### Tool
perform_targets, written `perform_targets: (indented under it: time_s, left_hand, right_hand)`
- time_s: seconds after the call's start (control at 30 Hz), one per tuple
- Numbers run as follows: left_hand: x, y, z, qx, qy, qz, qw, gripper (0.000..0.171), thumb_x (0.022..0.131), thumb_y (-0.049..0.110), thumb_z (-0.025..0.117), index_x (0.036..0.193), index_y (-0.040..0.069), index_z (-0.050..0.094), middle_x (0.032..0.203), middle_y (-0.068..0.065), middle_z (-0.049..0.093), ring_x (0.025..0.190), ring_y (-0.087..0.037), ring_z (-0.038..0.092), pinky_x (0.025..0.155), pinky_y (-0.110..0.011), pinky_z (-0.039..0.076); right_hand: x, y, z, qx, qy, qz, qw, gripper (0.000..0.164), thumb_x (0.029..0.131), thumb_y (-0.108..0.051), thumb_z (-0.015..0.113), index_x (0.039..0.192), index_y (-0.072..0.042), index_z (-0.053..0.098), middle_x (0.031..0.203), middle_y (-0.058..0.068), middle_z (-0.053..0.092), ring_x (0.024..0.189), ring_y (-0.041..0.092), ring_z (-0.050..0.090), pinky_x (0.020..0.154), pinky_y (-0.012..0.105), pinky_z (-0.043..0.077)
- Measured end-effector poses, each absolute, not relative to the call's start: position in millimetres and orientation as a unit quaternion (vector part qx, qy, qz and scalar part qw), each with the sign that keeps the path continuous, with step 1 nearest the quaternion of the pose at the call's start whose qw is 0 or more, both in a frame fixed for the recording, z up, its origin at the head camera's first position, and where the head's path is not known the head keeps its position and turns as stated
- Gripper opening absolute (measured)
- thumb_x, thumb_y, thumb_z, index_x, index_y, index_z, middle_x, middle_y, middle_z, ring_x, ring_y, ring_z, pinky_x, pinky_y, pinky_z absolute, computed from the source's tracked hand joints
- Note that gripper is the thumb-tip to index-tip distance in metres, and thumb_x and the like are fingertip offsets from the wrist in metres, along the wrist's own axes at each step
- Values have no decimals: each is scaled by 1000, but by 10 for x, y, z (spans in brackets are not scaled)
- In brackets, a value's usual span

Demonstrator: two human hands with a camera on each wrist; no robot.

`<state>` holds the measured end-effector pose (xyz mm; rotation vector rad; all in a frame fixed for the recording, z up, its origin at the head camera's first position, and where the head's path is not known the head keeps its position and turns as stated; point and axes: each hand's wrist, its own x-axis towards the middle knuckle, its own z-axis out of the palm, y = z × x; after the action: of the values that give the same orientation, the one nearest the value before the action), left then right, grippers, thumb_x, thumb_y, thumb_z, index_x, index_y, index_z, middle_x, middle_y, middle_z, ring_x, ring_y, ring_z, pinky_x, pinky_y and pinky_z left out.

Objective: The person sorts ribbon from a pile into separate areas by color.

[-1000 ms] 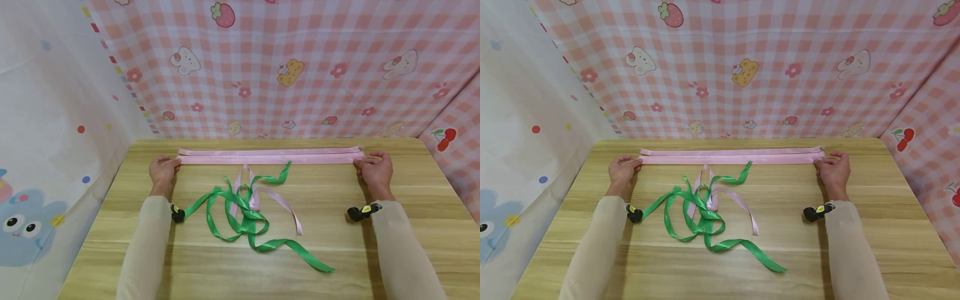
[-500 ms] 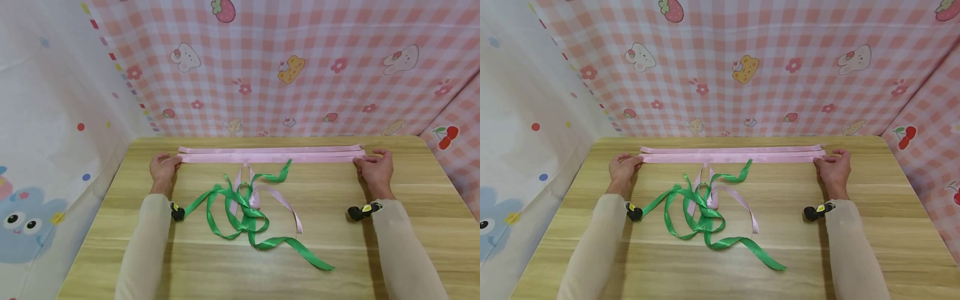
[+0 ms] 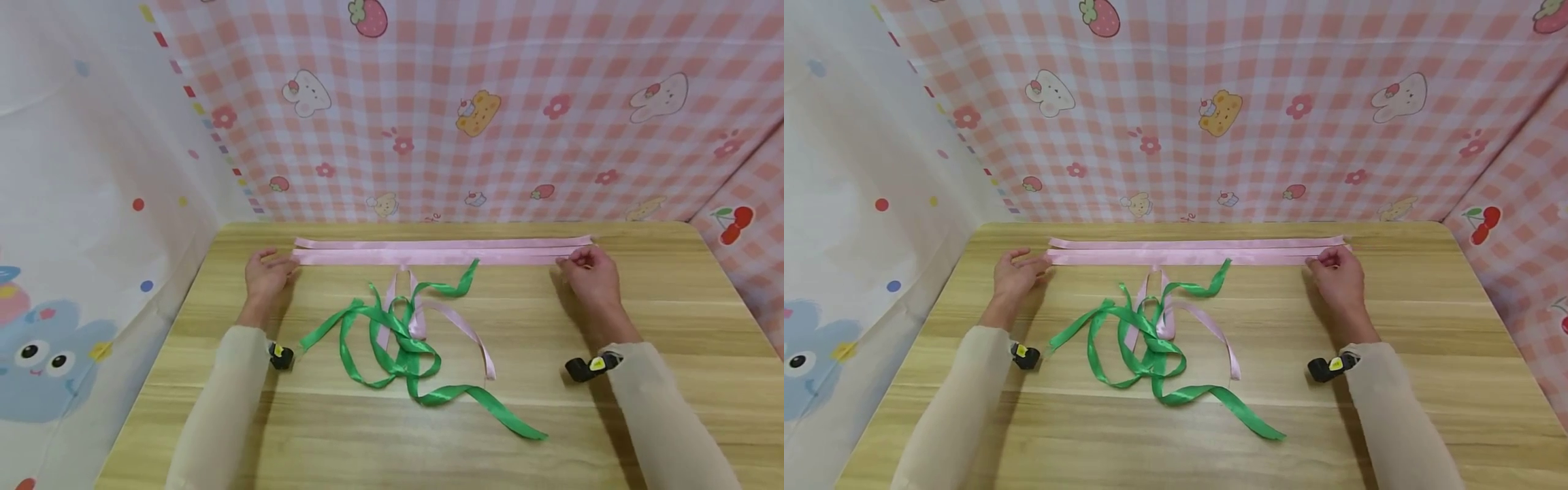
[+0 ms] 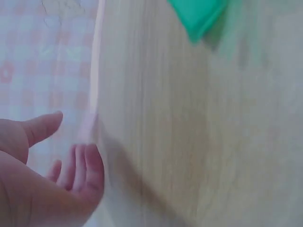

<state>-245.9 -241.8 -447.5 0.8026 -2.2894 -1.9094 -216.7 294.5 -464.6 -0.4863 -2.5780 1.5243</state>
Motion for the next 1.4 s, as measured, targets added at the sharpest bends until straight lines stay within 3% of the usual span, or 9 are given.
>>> perform_targets:
  time_s: [0.1,0.23,0.37,0.57,0.73,0.87,0.97,1.17,1.4]
  left_hand:
    - [-2378,-2339,-4403,244,-784,-570,22,61,89,13,74,141,5,43,125,-15,60,86,-13,60,71,-20,50]
    - [-2277,-2155,-4333,192,-809,-556,10,57,89,14,74,138,4,46,122,-17,60,88,-19,58,65,-18,46]
    - [-2148,-1872,-4278,105,-807,-580,-27,49,93,13,69,135,2,47,112,-17,67,90,-28,63,62,-22,49]
    - [-1972,-1394,-4247,14,-787,-606,-117,48,92,8,67,135,5,46,110,-18,69,98,-37,66,76,-38,56]
    - [-1872,-1082,-4293,-34,-790,-590,-163,52,90,7,71,136,6,45,110,-15,68,95,-33,67,75,-33,56]
    - [-1821,-921,-4354,-58,-815,-547,-182,52,89,11,73,134,9,48,108,-10,68,86,-23,66,68,-28,52]
    - [-1799,-846,-4406,-58,-837,-509,-193,53,88,16,76,133,13,48,107,-7,68,84,-17,65,68,-28,52]
    - [-1749,-747,-4443,-50,-851,-481,-202,54,85,8,77,130,13,48,97,-6,69,76,-16,65,59,-25,50]
    - [-1712,-741,-4447,-87,-827,-516,-209,48,89,-2,68,132,10,50,94,-5,71,75,-15,64,57,-25,48]
  right_hand:
    - [-2110,2694,-4598,-43,-873,485,28,16,97,-16,63,95,-2,55,85,7,58,69,8,51,56,19,45]
    - [-2030,2349,-4565,82,-877,473,-16,10,94,-6,65,91,0,57,84,14,62,67,12,54,55,22,45]
    - [-1944,2041,-4552,131,-870,473,-52,10,92,-5,69,88,-4,59,80,9,59,67,14,51,56,24,44]
    - [-1899,1689,-4535,185,-865,465,-34,16,88,-4,73,95,-4,59,90,10,59,85,25,55,72,33,47]
    - [-1980,1529,-4552,232,-856,461,-1,26,84,1,76,101,-2,56,107,17,57,105,35,50,90,50,43]
    - [-2034,1453,-4594,281,-850,444,-22,28,84,3,75,104,-3,56,130,20,54,126,37,44,107,57,34]
    - [-2039,1413,-4629,316,-849,421,-46,30,86,3,73,112,-4,58,141,18,51,134,37,39,111,59,28]
    - [-1988,1391,-4653,325,-849,407,-93,35,90,1,68,122,-8,59,131,9,60,122,31,49,105,56,39]
    - [-1895,1464,-4700,308,-837,438,-112,21,90,1,70,107,-10,62,103,3,69,99,19,64,88,38,53]
